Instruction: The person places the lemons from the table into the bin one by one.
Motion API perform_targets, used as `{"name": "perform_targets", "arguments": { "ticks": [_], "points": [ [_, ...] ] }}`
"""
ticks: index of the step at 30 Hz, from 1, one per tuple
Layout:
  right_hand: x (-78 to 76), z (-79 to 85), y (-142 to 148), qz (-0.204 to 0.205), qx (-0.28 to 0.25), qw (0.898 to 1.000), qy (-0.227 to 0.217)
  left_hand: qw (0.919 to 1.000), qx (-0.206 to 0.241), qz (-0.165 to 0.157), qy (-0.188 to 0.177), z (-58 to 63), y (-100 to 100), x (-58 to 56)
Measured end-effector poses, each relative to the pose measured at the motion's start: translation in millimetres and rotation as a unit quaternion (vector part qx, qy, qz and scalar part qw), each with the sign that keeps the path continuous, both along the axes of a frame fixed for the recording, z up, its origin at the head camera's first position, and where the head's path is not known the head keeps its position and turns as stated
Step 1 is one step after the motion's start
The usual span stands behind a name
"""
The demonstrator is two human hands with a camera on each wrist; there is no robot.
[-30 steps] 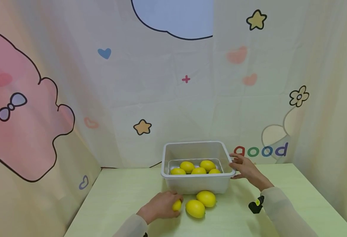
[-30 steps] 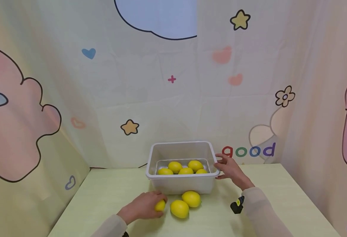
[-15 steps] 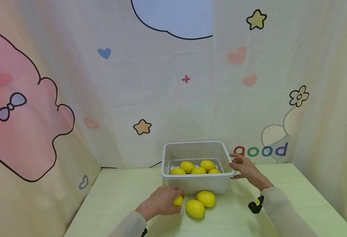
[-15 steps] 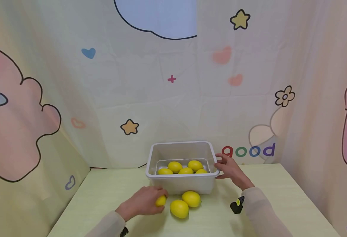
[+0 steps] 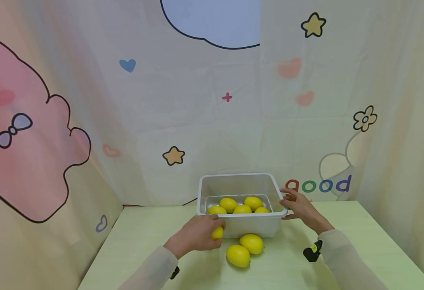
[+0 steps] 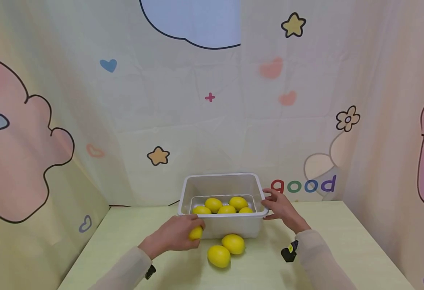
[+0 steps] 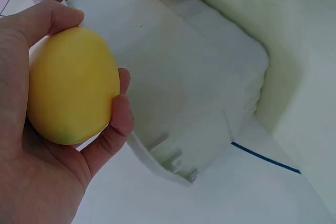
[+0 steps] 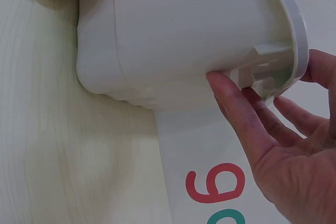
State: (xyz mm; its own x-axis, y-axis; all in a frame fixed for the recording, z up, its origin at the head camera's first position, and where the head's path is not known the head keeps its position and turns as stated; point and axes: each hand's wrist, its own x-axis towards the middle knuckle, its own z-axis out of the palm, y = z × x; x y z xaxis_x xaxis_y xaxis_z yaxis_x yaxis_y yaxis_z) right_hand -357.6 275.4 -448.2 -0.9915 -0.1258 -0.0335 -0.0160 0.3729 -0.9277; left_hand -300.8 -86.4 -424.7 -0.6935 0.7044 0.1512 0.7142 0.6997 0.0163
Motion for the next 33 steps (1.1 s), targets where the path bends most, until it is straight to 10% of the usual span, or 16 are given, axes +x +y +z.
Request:
{"name": "perform_targets", "arguments": {
  "ticks": [33],
  "points": [
    [2.8,2.3,-1,0.004,-0.005,1.0,-0.004,0.9986,0.031,0.04,-0.012,67.6,2,-34.5]
  ]
}}
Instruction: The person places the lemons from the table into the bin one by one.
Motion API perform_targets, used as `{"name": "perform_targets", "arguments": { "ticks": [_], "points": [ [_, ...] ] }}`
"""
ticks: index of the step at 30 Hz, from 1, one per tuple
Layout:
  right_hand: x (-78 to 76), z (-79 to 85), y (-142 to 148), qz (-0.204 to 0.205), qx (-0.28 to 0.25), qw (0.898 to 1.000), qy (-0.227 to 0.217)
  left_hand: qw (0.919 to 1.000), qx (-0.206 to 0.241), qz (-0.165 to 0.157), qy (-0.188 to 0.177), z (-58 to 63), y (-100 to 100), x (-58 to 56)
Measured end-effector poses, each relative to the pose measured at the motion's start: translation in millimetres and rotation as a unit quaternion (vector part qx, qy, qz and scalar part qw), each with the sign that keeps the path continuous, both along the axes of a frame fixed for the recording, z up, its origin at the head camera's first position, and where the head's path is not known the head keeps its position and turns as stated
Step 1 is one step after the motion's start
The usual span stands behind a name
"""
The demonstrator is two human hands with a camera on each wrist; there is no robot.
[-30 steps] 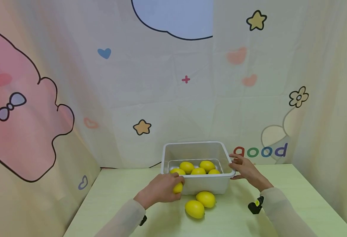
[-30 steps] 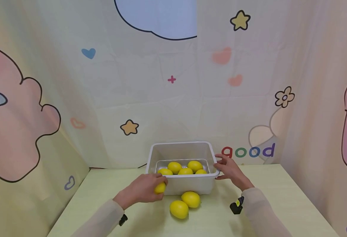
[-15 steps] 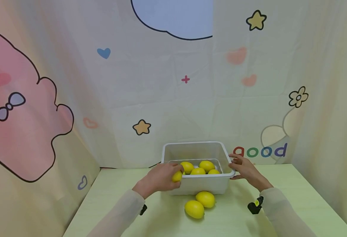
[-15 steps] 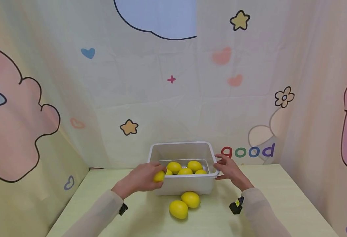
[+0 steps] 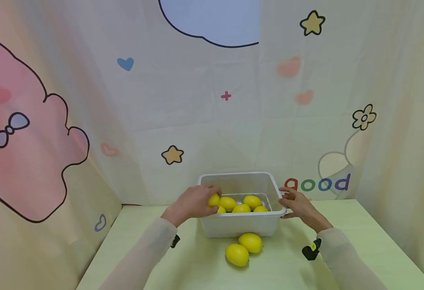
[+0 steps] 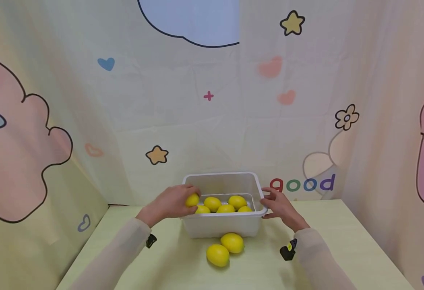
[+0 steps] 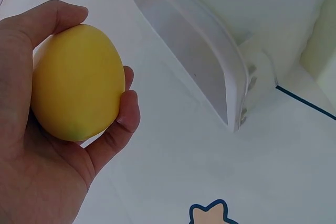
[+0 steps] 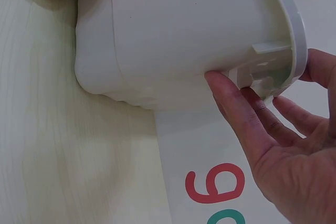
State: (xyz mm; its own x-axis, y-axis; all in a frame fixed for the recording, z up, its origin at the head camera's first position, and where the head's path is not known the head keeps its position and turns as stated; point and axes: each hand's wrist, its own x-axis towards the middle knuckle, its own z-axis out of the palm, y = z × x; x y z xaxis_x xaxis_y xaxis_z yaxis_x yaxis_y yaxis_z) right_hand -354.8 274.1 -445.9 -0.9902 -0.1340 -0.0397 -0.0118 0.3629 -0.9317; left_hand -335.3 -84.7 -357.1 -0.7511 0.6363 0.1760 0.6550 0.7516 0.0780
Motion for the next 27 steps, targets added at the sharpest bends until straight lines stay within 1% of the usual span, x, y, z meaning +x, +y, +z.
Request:
{"name": "perform_targets", "arguments": {
  "ticks": [7,15,21,27],
  "points": [
    [-3.8,-4.4,2,0.001,-0.007,1.0,0.0,0.9999,-0.006,0.009,-0.001,8.0,2,-13.1],
    [-2.3,-2.3,2,-0.001,-0.008,1.0,0.002,0.9998,-0.011,0.014,-0.007,22.2,10,-24.2],
    [-2.5,-2.9,3,0.002,-0.01,1.0,0.003,0.9994,0.0,0.02,-0.028,29.5,15,-30.0],
    [-2.9,-3.7,3,0.002,-0.008,1.0,0.003,0.9989,0.004,0.028,-0.037,35.2,21,-40.5]
  ]
}}
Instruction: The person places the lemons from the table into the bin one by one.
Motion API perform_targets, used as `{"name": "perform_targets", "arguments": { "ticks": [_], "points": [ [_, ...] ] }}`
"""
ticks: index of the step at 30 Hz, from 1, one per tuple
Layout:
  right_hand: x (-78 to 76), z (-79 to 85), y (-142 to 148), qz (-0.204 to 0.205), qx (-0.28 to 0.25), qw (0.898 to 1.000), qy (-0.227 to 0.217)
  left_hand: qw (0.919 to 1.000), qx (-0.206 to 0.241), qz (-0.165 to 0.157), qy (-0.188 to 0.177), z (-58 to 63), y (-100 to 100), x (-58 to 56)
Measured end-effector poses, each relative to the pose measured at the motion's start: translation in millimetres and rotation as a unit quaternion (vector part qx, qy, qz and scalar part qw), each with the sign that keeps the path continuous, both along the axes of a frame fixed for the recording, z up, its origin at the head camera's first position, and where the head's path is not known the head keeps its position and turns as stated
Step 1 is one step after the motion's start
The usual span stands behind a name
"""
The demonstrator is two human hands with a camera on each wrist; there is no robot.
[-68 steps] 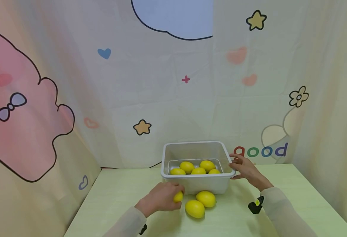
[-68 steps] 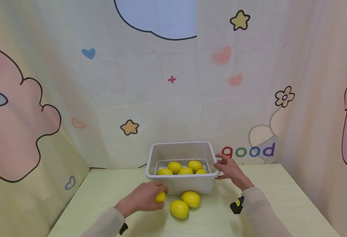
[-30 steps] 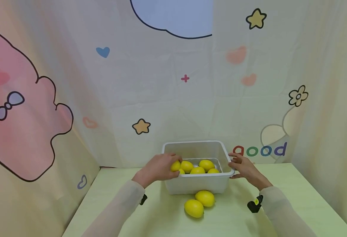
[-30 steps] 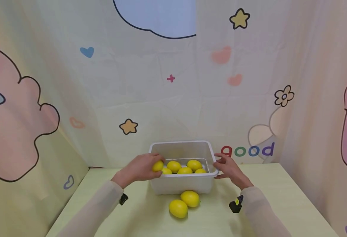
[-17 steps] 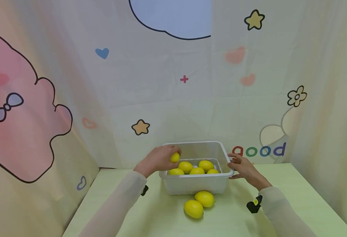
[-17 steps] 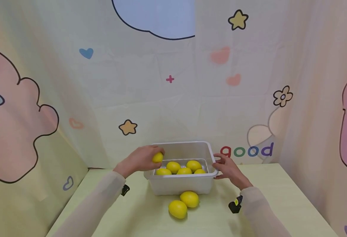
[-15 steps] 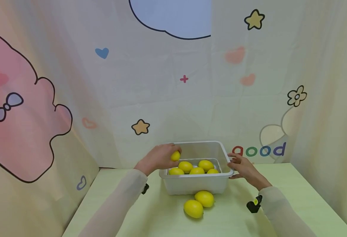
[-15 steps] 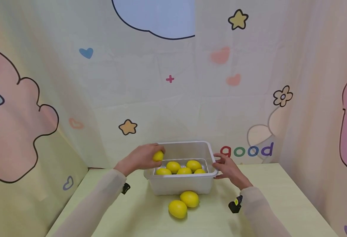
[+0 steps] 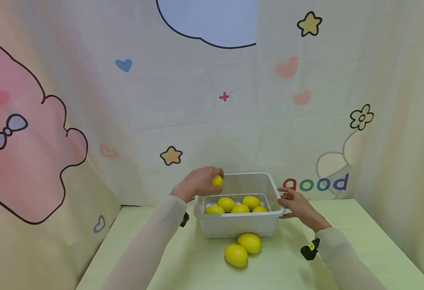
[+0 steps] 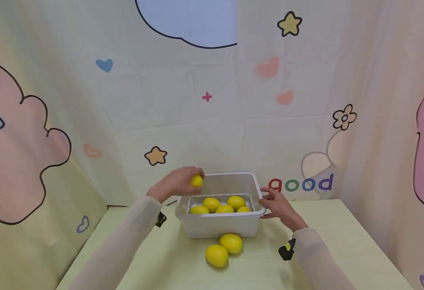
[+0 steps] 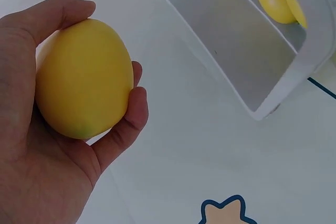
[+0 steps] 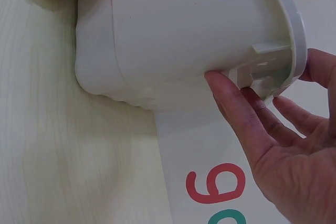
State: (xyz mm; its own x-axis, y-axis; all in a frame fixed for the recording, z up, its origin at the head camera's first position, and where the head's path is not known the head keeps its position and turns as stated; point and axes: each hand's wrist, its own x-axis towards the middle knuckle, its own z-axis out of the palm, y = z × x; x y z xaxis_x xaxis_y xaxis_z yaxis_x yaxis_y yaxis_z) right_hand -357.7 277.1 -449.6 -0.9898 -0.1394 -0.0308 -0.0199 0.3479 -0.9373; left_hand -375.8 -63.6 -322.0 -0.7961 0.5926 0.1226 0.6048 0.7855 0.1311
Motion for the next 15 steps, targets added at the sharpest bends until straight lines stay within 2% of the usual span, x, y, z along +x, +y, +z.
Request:
{"name": "perform_targets", "arguments": {
  "ticks": [10,15],
  "points": [
    [0.7,1.5,-1,0.001,-0.003,1.0,0.001,0.9995,0.016,0.017,-0.022,14.3,10,-18.1],
    [1.8,2.6,-1,0.0,-0.003,1.0,-0.001,0.9987,0.021,0.028,-0.038,13.1,10,-24.0]
  ]
}}
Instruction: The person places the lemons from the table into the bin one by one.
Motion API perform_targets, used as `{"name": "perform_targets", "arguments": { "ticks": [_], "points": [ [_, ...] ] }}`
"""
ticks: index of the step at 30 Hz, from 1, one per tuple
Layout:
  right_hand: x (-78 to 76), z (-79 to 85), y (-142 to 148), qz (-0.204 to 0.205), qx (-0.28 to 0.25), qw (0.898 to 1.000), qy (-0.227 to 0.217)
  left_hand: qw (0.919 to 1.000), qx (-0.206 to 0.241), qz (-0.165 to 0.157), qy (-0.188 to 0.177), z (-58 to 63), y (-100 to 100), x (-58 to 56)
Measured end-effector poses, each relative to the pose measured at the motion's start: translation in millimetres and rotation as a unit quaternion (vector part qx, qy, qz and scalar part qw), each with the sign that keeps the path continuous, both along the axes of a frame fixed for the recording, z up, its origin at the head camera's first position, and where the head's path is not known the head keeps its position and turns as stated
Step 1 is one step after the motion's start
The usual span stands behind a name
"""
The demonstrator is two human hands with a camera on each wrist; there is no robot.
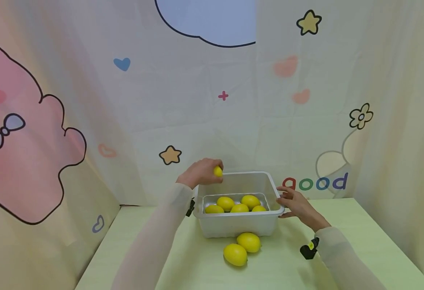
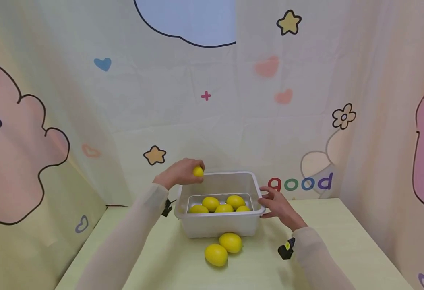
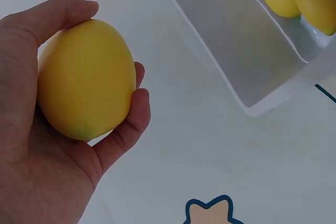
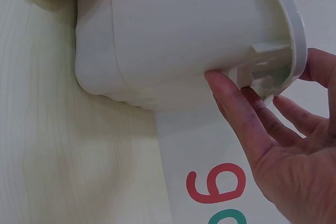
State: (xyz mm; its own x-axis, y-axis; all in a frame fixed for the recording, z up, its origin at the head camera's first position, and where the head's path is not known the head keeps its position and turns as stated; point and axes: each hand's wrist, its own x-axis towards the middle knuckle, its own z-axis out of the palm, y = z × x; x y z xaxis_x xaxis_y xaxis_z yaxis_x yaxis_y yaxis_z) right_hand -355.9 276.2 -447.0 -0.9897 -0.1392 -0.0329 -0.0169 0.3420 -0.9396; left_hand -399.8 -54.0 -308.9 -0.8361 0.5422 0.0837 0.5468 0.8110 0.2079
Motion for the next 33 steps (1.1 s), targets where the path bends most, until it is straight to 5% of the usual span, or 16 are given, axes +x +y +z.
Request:
{"name": "perform_targets", "arguments": {
  "ticks": [20,33],
  "points": [
    [0.2,-0.6,2,0.003,-0.011,1.0,0.0,0.9927,0.013,0.066,-0.1,-26.1,8,-19.7],
    [-1.7,-0.6,3,0.004,-0.014,1.0,0.001,0.9798,0.015,0.117,-0.161,-49.7,6,-27.9]
  ]
}}
